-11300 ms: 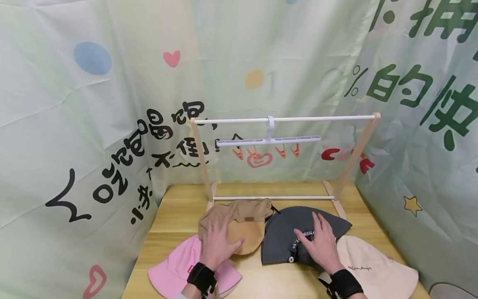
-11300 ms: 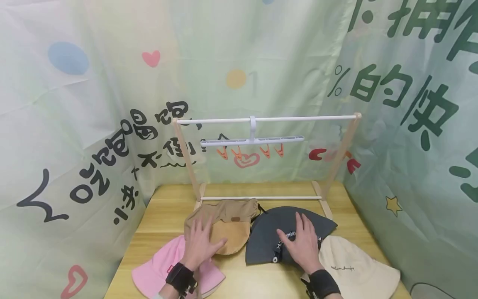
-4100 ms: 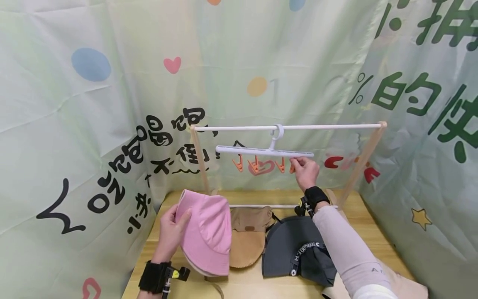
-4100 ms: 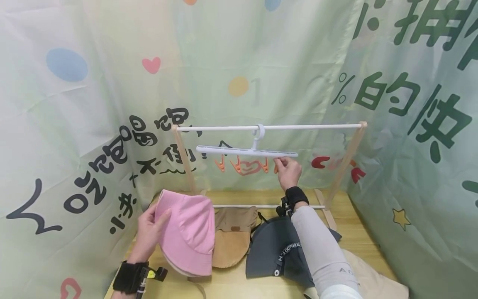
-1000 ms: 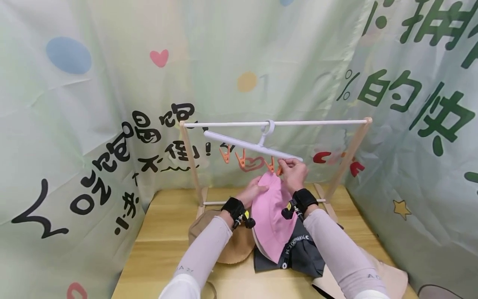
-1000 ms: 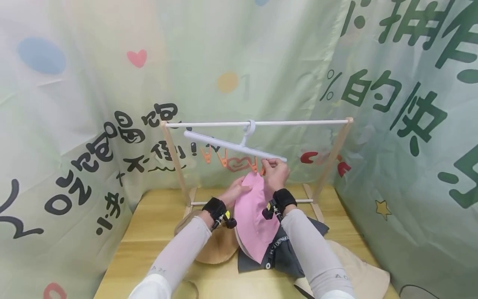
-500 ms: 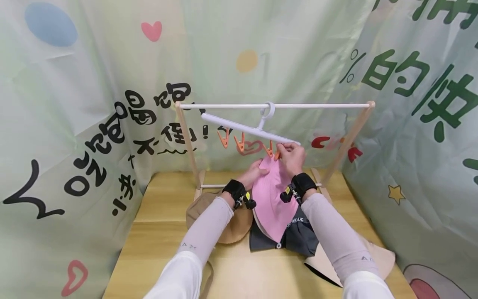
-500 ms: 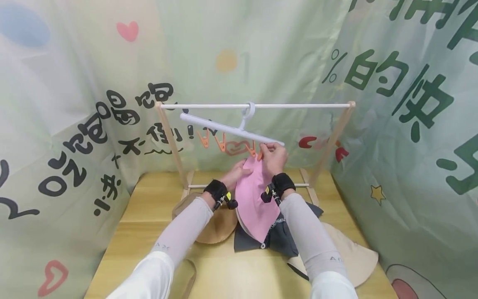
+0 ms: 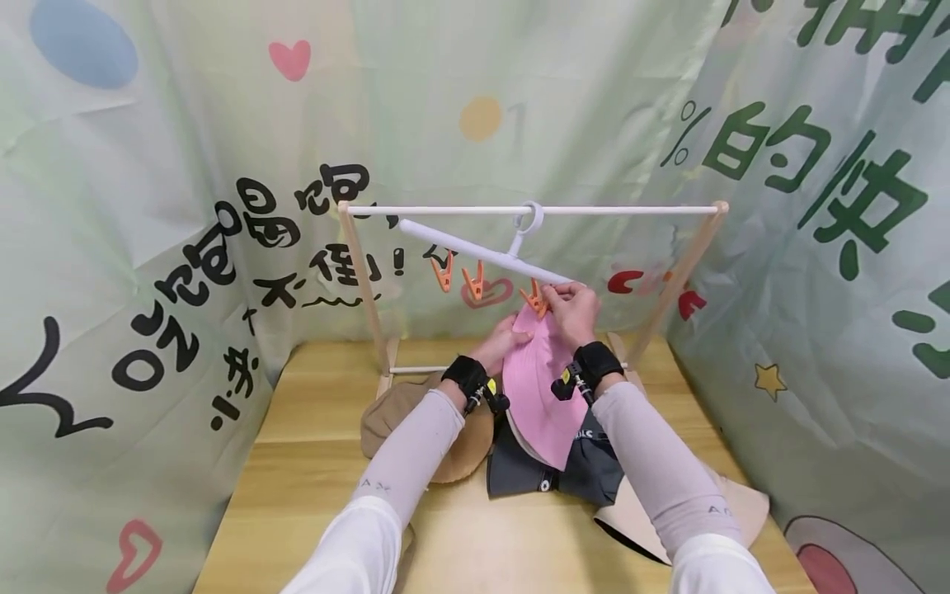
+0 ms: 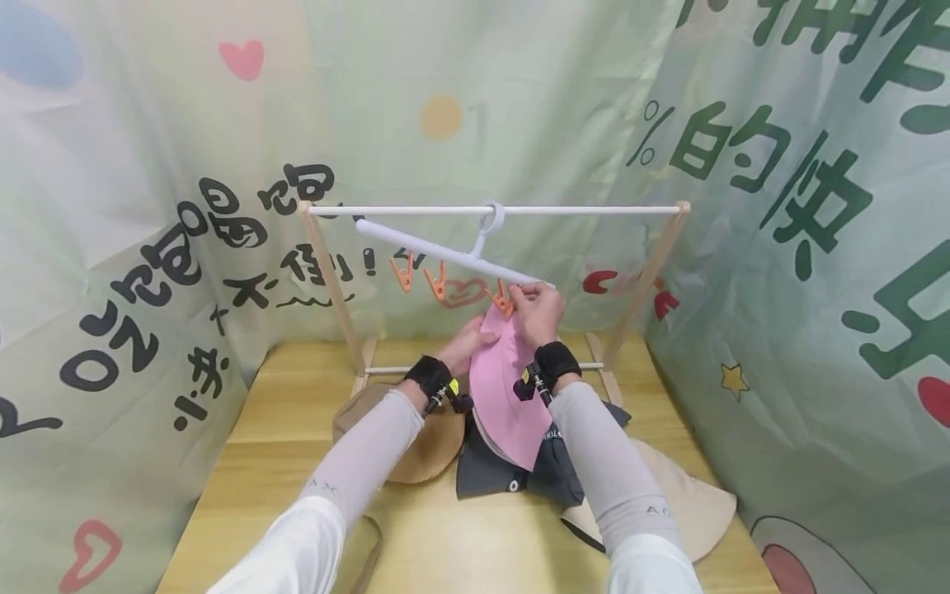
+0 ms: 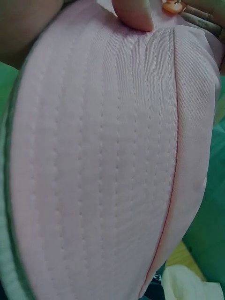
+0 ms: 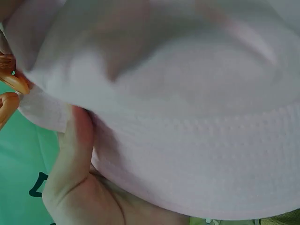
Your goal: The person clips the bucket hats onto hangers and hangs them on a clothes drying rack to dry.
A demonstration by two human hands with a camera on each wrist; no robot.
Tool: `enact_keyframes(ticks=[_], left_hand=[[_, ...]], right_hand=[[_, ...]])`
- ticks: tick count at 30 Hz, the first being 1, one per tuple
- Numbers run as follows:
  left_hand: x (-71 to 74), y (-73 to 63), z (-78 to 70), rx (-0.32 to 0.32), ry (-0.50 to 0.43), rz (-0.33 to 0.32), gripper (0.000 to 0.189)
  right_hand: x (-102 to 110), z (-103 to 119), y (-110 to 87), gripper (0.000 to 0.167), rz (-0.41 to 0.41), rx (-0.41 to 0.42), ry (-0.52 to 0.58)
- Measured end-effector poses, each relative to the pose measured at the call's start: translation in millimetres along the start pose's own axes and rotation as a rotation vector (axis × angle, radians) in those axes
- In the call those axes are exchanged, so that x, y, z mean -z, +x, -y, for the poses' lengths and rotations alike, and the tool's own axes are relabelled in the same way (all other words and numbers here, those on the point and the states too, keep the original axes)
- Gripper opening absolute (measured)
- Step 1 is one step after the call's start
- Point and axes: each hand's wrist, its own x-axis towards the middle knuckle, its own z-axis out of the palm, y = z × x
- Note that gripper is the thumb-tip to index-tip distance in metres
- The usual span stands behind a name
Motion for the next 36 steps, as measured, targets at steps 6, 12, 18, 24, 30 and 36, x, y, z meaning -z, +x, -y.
enact_keyframes(ticks=[6, 12, 18, 24, 30, 36], left_hand=[[-1.7, 5.4, 4.7, 0.006, 0.002, -0.022, 0.063], [-13.1, 16.7, -2.4, 0.072, -0.03, -0.045, 0.068], [-25.2, 19.1, -12.6, 0.066, -0.038, -0.097, 0.06], [-36.9, 17.9, -14.3, 0.068, 0.176, -0.062, 0.064], [-42.2, 10.5, -19.2, -0.031, 0.481, 0.005, 0.059], [-47.4, 3.4, -21.9, -0.093, 0.685, 0.024, 0.062]], right_hand=[[-4, -2, -2.7, 0.029, -0.018, 0.061, -0.008], [-1, 2, -0.6, 0.035, -0.035, 0.128, -0.051], [-4, 5, 0.4, 0.037, -0.05, 0.17, -0.048], [2, 5, -1.0, 0.036, -0.054, 0.187, -0.055], [8, 3, -1.7, 0.037, -0.083, 0.223, -0.104], [6, -5, -3.0, 0.036, -0.101, 0.251, -0.122]])
